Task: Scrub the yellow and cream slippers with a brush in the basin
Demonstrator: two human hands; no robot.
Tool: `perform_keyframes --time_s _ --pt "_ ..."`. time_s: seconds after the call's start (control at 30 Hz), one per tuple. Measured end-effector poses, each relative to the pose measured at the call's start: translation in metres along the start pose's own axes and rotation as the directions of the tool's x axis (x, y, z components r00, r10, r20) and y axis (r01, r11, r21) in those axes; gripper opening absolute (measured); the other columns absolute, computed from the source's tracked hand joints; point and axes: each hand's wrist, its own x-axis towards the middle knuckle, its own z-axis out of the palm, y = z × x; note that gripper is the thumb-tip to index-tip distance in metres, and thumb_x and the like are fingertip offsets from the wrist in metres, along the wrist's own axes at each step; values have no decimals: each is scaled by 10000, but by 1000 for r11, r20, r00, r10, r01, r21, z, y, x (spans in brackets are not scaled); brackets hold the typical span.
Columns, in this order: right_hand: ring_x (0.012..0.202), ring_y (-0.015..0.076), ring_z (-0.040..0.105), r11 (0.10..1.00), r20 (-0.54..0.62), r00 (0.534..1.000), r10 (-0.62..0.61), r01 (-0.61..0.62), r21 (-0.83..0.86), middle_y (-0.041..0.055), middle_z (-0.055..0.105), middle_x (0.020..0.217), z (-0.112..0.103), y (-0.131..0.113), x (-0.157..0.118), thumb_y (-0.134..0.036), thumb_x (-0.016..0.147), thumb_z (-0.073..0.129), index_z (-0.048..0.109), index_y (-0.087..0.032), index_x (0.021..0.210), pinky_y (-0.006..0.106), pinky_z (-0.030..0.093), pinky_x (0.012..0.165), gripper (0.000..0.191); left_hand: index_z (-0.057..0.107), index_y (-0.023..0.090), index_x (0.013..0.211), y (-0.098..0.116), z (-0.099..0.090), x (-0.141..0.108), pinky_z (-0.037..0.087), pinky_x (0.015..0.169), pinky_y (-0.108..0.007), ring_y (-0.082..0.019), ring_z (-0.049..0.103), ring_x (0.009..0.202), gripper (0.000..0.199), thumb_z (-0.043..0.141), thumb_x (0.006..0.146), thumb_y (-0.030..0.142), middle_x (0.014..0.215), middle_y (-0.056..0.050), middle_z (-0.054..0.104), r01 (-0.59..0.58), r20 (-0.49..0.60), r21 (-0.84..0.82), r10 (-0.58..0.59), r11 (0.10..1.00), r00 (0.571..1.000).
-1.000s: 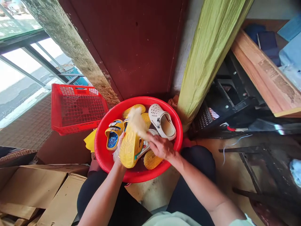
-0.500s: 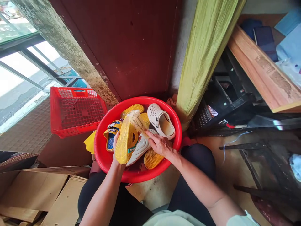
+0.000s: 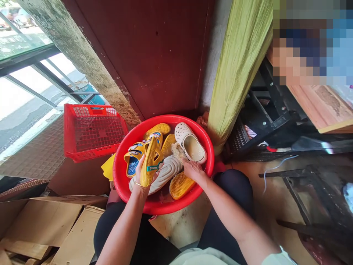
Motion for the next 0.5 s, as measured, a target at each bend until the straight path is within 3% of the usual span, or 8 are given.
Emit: perform_keyframes --time_s 0.13,0.27,0.4,0.5 --pt "1128 299 720 999 2 1000 25 -25 -23 228 751 1184 4 2 2 -103 984 440 329 -154 1640 400 521 957 666 598 167 1436 -4 0 1 640 921 -452 -294 772 1010 503 498 1029 445 1121 -119 790 33 -21 -28 -33 999 999" --pt "1066 296 745 1000 -72 997 -26 26 -1 198 781 1121 5 7 3 -135 998 453 393 -160 1613 383 544 918 618 618 153 1416 -10 -1 8 620 963 -453 -284 770 1017 541 551 1005 498 1128 -119 788 37 13 2 -37 999 999" --pt "1034 283 763 971 -222 964 -148 184 154 144 794 1136 1 10 -1 -204 1017 476 399 -180 1613 379 573 919 601 633 152 1403 -13 2 15 622 962 -456 -290 758 1058 571 490 1018 549 1147 -123 783 7 1 22 -7 1000 1000" --pt "1178 259 718 876 -405 880 -249 382 293 122 719 1347 -2 7 -14 -258 1018 497 455 -205 1581 387 564 1024 567 663 141 1369 -14 5 18 626 961 -448 -321 741 1104 645 492 992 635 1151 -141 781 -56 -74 48 60 997 995"
